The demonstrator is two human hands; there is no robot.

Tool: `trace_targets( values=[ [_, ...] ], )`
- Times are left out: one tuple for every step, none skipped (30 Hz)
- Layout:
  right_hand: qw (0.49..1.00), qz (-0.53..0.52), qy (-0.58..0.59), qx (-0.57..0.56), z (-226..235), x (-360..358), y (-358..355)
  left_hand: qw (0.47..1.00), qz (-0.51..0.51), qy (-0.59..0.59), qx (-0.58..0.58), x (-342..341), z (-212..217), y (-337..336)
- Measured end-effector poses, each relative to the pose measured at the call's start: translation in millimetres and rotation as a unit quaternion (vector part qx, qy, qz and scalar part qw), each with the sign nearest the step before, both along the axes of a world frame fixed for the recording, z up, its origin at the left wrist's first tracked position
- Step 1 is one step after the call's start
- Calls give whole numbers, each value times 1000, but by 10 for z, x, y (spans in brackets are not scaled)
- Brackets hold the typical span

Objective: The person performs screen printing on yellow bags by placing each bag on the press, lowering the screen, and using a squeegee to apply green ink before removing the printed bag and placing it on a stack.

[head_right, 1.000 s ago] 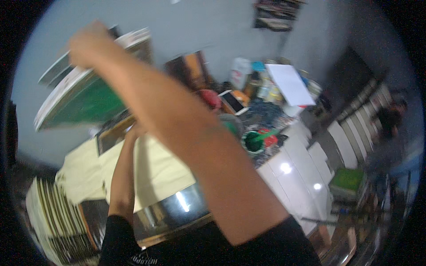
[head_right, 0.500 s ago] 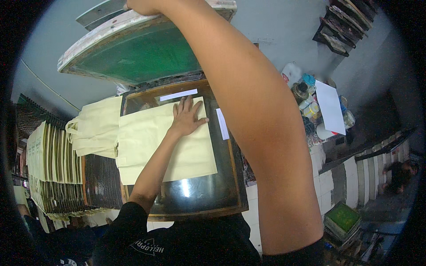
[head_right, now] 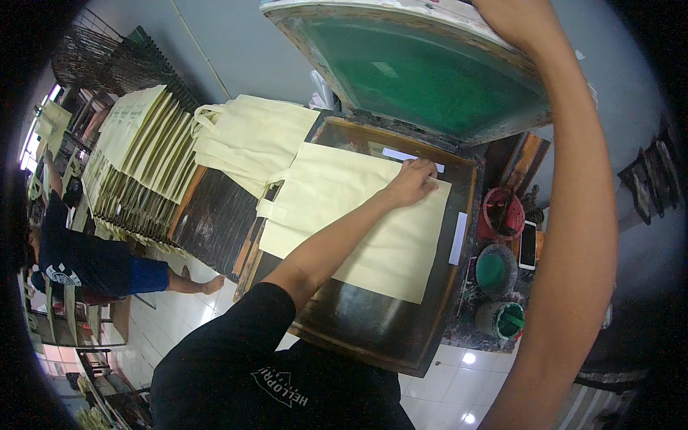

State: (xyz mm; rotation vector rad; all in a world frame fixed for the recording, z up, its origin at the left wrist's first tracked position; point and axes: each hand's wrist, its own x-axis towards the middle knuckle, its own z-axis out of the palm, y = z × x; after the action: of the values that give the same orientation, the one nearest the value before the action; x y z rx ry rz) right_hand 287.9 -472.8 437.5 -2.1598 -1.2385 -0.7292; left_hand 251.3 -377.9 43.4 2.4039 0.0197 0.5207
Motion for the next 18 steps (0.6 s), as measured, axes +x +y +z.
trace_targets(
  values=[
    [1000,15,-5,13,-6,-10,30,999,-15,-31,-20,-32,-32,53],
    [1000,18,6,11,2,-22,51,994,-7,-108,5,-74,-64,103],
    [1000,12,15,6,19,-33,26,982,-7,-185,27,-76,-40,85],
    [1000,9,25,1,24,-43,16,964,-6,-261,49,-103,-18,84],
    [1000,10,24,1,9,-42,25,968,8,-250,14,-166,-5,95],
    [1000,1,20,-1,-9,6,-23,970,13,-241,-26,-223,110,14],
    [1000,-5,16,-1,-5,36,-62,971,20,-231,-63,-329,244,-27],
    [1000,-16,21,-7,9,35,-74,961,35,-261,-89,-498,344,-18],
    [999,-25,27,-12,27,21,-76,949,50,-290,-113,-711,443,30],
    [999,-33,33,-16,44,3,-71,937,68,-316,-135,-982,543,146],
    [999,-28,24,-10,35,25,-89,928,126,-287,-203,-1299,750,165],
    [1000,-15,17,1,34,22,-54,901,140,-314,-265,-1687,901,324],
    [1000,-6,11,9,29,34,-31,859,124,-415,-273,-2034,1169,442],
    [1000,-4,1,3,49,60,-29,849,275,-441,-88,-2372,1389,615],
    [1000,-3,-7,-4,45,114,-13,798,271,-525,-119,-2591,1687,686],
    [1000,6,-12,-8,32,145,19,740,266,-604,-132,-2861,2014,762],
    [1000,10,-16,-5,45,142,33,761,254,-594,52,-3242,2254,972],
    [1000,10,-22,-5,46,166,17,776,211,-593,37,-3447,2462,1063]
  ],
)
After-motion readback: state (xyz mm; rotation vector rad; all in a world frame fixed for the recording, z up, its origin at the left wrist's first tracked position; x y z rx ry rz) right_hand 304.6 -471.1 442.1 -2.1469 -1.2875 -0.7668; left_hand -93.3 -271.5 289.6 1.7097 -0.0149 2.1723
